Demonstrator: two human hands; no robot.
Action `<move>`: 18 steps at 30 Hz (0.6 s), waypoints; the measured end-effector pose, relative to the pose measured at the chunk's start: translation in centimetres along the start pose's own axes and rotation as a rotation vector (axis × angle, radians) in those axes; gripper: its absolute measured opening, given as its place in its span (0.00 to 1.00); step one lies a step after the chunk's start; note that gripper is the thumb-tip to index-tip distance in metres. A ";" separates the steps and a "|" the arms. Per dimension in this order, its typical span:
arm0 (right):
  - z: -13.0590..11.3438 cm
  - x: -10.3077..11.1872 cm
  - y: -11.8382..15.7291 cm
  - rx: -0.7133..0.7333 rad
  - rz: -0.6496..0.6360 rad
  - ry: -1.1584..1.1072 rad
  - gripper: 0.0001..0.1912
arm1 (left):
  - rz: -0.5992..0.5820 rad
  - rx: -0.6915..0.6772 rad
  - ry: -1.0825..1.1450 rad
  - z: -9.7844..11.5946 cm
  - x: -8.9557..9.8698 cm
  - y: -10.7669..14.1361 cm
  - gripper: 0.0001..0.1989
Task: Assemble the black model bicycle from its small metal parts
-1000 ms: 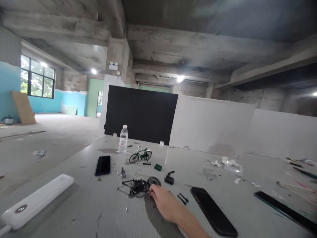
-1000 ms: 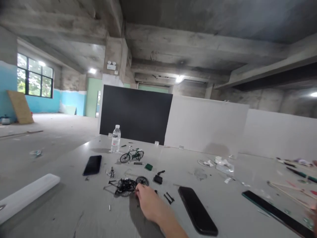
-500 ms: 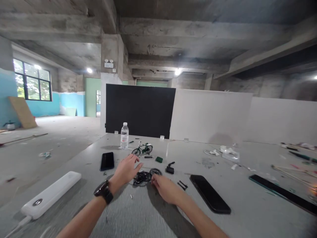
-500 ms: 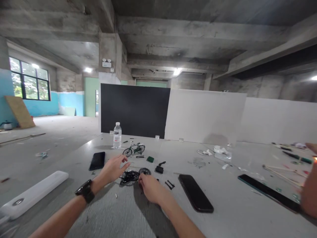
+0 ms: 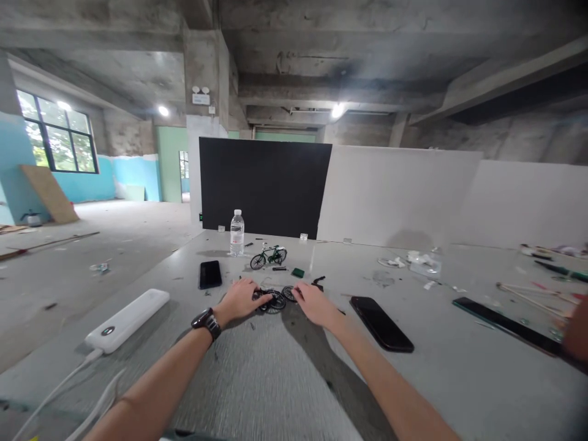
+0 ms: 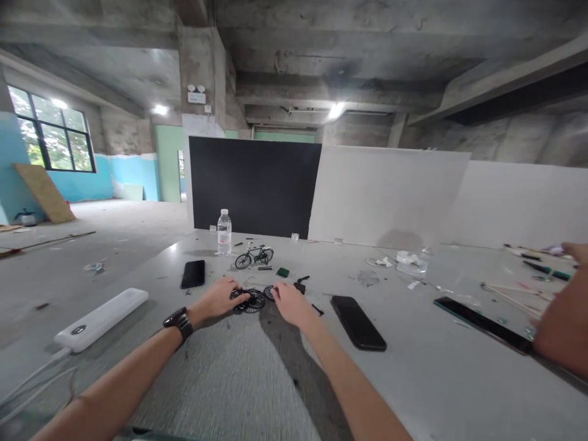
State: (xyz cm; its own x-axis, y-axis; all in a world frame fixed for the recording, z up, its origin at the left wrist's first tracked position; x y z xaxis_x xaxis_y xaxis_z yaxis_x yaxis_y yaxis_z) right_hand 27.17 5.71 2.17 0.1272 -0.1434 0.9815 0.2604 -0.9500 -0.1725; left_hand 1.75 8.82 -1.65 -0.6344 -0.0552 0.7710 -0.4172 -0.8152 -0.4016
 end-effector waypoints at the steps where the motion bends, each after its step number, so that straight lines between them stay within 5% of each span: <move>1: -0.3 -0.4 0.0 -0.004 0.002 0.010 0.19 | 0.009 -0.003 0.012 -0.1 -0.1 0.0 0.33; 8: -1.9 -2.1 0.9 0.092 0.056 0.136 0.22 | 0.017 -0.001 0.115 -0.7 0.1 -0.2 0.29; 18: -0.9 -2.4 2.0 0.128 0.112 0.131 0.20 | -0.023 0.011 0.232 0.6 1.2 -0.2 0.26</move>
State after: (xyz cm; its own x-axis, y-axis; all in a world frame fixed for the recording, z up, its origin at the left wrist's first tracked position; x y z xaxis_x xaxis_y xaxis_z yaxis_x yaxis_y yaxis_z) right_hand 26.55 3.89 -0.47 0.0390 -0.2892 0.9565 0.3717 -0.8843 -0.2825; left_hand 1.47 8.55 -0.40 -0.7583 0.0965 0.6448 -0.4269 -0.8210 -0.3791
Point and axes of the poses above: each hand's wrist, its own y-axis away from the middle knuckle, its own x-axis out of the back of the hand, z = x × y, the point moved 1 cm from there along -y, towards the middle knuckle, and after that the axes turned 13 degrees about y, right-handed, at the moved point
